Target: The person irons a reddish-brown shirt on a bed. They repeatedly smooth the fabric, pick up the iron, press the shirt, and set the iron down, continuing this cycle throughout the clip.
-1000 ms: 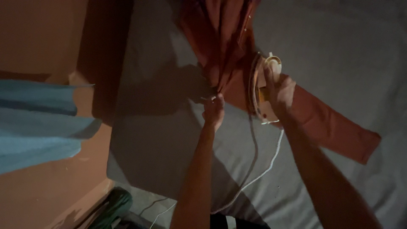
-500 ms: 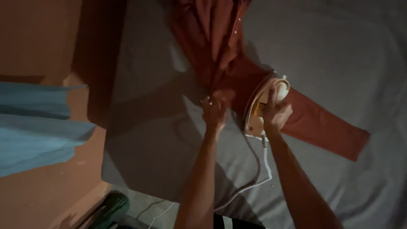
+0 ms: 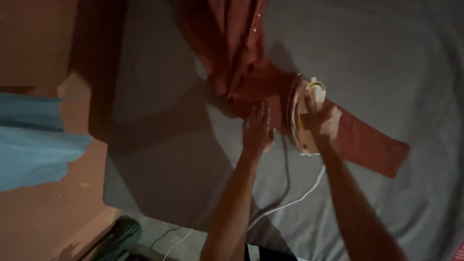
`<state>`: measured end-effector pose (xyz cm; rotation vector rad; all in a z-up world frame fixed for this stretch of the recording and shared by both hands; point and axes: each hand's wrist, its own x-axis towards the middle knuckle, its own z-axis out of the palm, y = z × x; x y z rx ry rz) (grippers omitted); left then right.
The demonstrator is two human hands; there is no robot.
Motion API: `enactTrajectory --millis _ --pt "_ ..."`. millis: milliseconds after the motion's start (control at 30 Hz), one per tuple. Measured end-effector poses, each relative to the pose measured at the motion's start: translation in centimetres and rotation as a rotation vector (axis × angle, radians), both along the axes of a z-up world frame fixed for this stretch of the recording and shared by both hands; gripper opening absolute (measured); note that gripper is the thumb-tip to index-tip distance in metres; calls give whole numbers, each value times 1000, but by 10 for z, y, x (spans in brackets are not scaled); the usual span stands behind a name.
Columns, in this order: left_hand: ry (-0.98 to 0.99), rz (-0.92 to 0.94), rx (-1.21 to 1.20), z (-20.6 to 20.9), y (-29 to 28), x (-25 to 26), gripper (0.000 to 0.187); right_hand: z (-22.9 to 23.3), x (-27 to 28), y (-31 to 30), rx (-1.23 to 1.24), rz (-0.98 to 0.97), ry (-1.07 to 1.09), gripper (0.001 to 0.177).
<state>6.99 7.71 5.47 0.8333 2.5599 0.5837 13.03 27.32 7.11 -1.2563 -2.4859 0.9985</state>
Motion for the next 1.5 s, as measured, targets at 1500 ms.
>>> enactTrajectory --millis 1500 --pt "-149 56 -366 39 -22 -28 121 30 12 3 109 -171 71 78"
